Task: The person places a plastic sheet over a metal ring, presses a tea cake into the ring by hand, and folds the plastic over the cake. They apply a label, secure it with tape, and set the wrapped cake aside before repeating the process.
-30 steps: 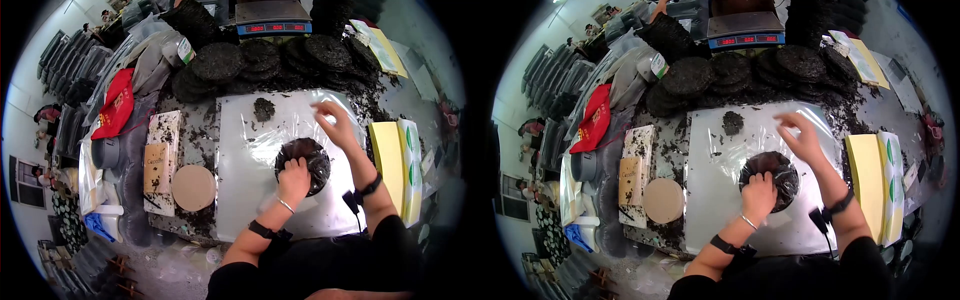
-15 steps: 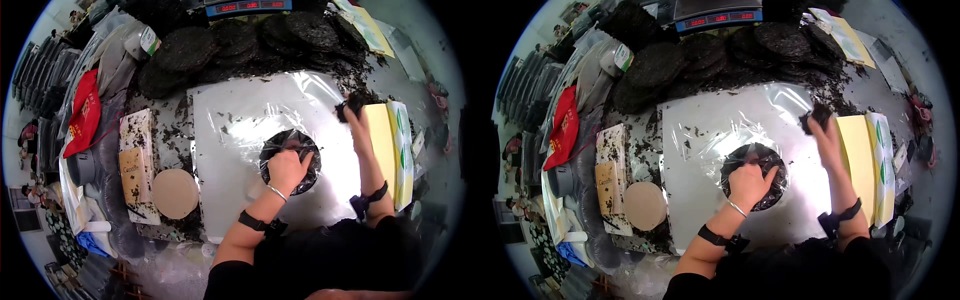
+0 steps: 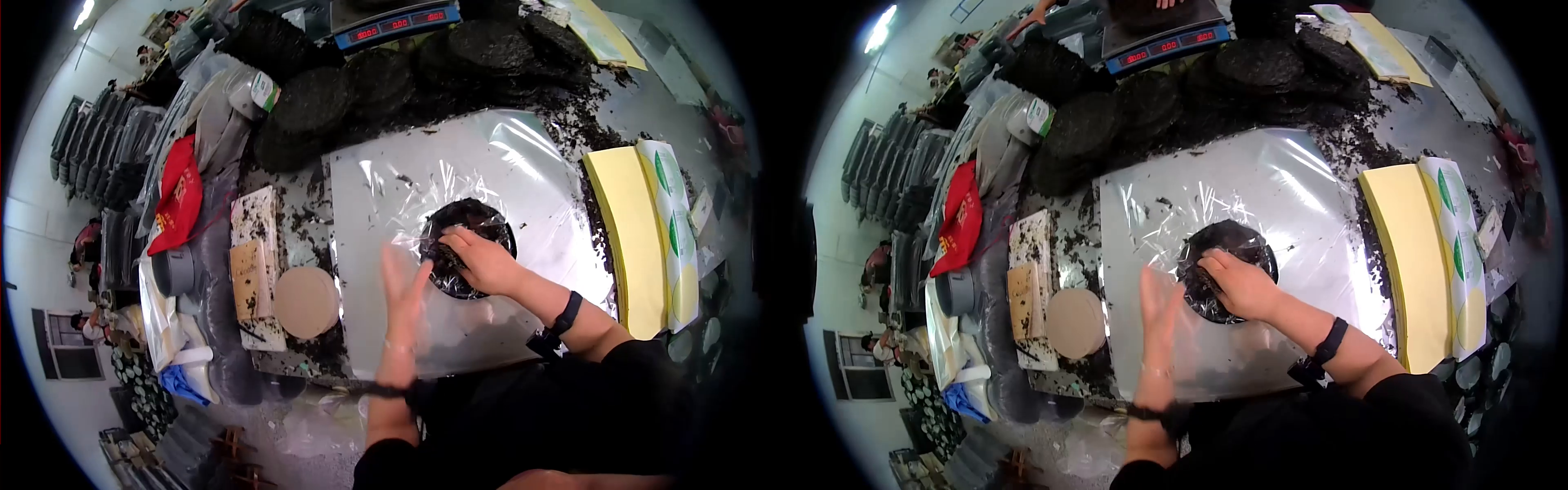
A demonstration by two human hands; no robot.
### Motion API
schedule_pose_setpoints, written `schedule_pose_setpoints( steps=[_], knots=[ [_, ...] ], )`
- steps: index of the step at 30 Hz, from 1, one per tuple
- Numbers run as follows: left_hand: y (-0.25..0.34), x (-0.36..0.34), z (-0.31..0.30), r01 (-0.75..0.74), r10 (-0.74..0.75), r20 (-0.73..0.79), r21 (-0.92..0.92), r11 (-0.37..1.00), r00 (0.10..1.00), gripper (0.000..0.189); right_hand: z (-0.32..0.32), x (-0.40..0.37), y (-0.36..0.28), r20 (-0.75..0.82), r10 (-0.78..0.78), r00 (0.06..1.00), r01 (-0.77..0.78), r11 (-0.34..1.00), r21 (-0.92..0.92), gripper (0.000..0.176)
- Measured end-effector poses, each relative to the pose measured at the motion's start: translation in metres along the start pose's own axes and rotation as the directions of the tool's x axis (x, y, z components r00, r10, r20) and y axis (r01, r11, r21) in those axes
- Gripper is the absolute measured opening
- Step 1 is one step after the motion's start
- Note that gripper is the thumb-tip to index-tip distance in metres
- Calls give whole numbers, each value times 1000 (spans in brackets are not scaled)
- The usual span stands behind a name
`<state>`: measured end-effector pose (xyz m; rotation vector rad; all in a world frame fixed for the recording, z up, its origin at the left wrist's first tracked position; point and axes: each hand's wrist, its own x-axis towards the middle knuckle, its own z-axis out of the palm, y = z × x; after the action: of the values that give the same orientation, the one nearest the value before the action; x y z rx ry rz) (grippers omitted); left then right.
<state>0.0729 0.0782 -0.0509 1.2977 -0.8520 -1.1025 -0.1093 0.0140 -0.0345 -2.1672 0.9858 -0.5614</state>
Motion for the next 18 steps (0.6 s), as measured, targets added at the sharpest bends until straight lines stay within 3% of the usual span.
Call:
schedule_pose_setpoints(
  steps=[1, 4, 5, 6, 7, 8, 9, 10, 12, 13, 14, 16, 17, 18],
  knots=[
    [-3, 31, 2, 163, -97, 215, -315, 935, 972, 84, 3, 0, 3, 9, -11, 1000, 12, 999, -32, 48],
    [28, 73, 30, -116, 121, 451, -40, 992, 885, 97, -4, 0, 10, 198, -51, 979, 88, 979, -186, 47],
    [25, 70, 30, -212, 122, 451, 154, 965, 884, 97, -11, 0, 5, 228, -44, 973, 80, 986, -149, 51],
    [20, 64, 28, -305, 131, 455, 334, 892, 881, 98, 0, -5, 18, 31, -284, 958, 284, 935, -211, 49],
    [16, 62, 29, -563, 333, 512, 401, 722, 792, 74, -4, -10, 21, 68, -259, 963, 266, 954, -137, 49],
    [3, 64, 21, -658, 421, 550, 354, 664, 721, 47, -9, -14, 21, 103, -233, 967, 240, 969, -53, 49],
    [-3, 63, 17, -687, 474, 528, 343, 641, 705, 38, -12, -19, 21, -95, -323, 942, 315, 945, -92, 45],
    [-8, 63, 15, -709, 523, 496, 337, 620, 693, 29, -12, -21, 15, -285, -276, 918, 232, 956, -180, 50],
    [-7, 63, 15, -751, 562, 520, 286, 595, 643, 28, -10, -21, 5, -609, -222, 761, 28, 950, -310, 63],
    [-8, 63, 15, -770, 582, 527, 261, 582, 619, 28, -5, -10, 6, -713, -102, 693, 66, 995, -78, 72],
    [-13, 59, 14, -699, 545, 497, 195, 688, 675, 33, 1, 4, 3, -780, 48, 624, 118, 981, 155, 81],
    [-12, 59, 19, -536, 464, 446, 41, 843, 765, 44, 2, 4, 9, -660, 231, 715, 79, 911, 405, 98],
    [-7, 65, 21, -576, 532, 430, -34, 817, 729, 61, -4, -9, 15, -484, 253, 838, -32, 908, 419, 105],
    [-1, 67, 21, -627, 513, 515, 64, 776, 687, 64, -11, -15, 16, -286, 273, 919, -141, 902, 408, 112]
  ],
)
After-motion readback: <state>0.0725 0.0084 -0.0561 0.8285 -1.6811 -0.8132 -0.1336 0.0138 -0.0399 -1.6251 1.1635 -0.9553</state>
